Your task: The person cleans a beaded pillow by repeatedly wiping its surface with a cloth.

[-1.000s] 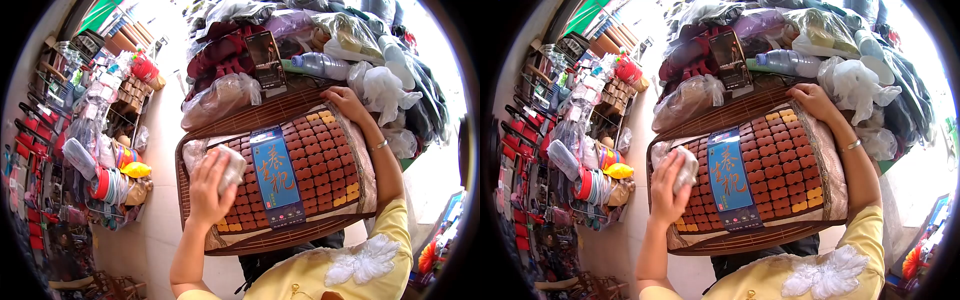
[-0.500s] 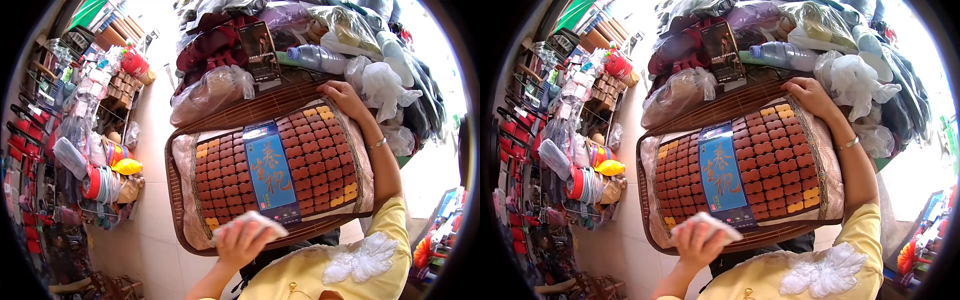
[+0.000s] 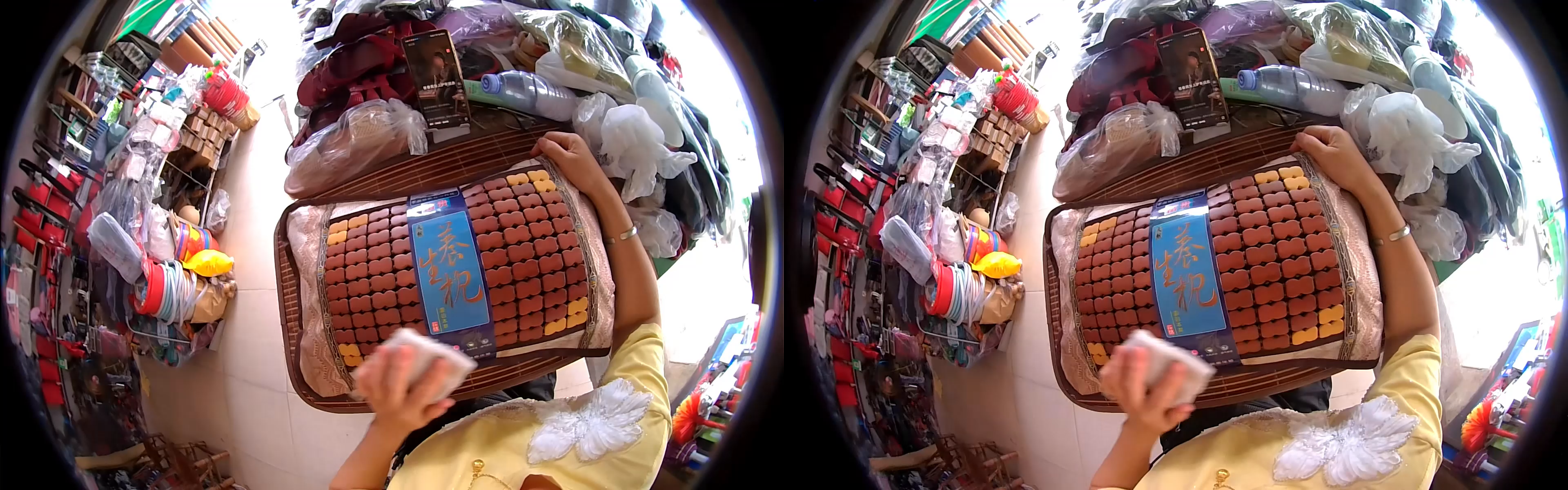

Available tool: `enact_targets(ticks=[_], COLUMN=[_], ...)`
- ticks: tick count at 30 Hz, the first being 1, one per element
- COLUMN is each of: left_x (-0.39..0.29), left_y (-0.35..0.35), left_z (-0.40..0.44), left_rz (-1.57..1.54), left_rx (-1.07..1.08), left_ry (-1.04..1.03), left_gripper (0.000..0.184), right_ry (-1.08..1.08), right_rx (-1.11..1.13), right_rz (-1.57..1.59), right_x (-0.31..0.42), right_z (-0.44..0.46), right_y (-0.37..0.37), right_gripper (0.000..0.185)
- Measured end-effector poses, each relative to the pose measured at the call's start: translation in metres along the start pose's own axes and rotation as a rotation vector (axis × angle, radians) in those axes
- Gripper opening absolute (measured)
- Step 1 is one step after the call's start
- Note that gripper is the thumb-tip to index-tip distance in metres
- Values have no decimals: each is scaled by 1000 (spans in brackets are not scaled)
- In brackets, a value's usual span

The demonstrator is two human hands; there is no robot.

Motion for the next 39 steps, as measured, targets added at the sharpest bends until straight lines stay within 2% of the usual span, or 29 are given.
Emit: enact_targets(ticks=[1,3,7,11,14,15,19,23,27,31,33,36,39], left_x=[-16,-30,-16,30,54,57,55,8,-25,-8,14,47,65], left_y=[-6,-25,-15,15,41,41,33,0,-20,-11,6,35,52], left_z=[8,7,-5,-35,-56,-57,-51,-14,10,-9,-24,-43,-53], left_rz=[25,56,101,129,162,163,93,88,48,127,175,172,188], left_rx=[39,-58,-77,-45,13,13,-92,-91,-37,-57,-56,-46,-32], left_ry=[-64,-199,-169,-86,104,104,187,-78,-175,-211,-148,14,100], left_gripper=[44,40,48,47,59,59,57,44,39,40,37,55,55], right_ry=[-22,-43,21,112,87,87,89,91,86,99,93,95,80], right_rx=[2,2,-21,-11,1,1,19,29,42,47,46,47,53], right_rz=[26,49,49,-7,35,35,22,49,60,67,62,64,67], right_x=[0,-3,-1,1,3,3,1,0,1,3,3,2,1], right_z=[-1,0,2,3,1,1,2,3,2,3,2,3,3], right_y=[0,1,2,3,3,3,3,3,4,3,4,4,3], right_gripper=[29,29,26,25,25,25,25,26,26,25,25,25,25])
Point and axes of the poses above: each hand's wrist, its own z-axis towards the middle knuckle, its own y-axis out of the back of the hand, x = y × z, the point moved 2 cm from there along z, towards the middle knuckle, and after that the axes turned 15 degrees about -x, right-handed, at the moved point
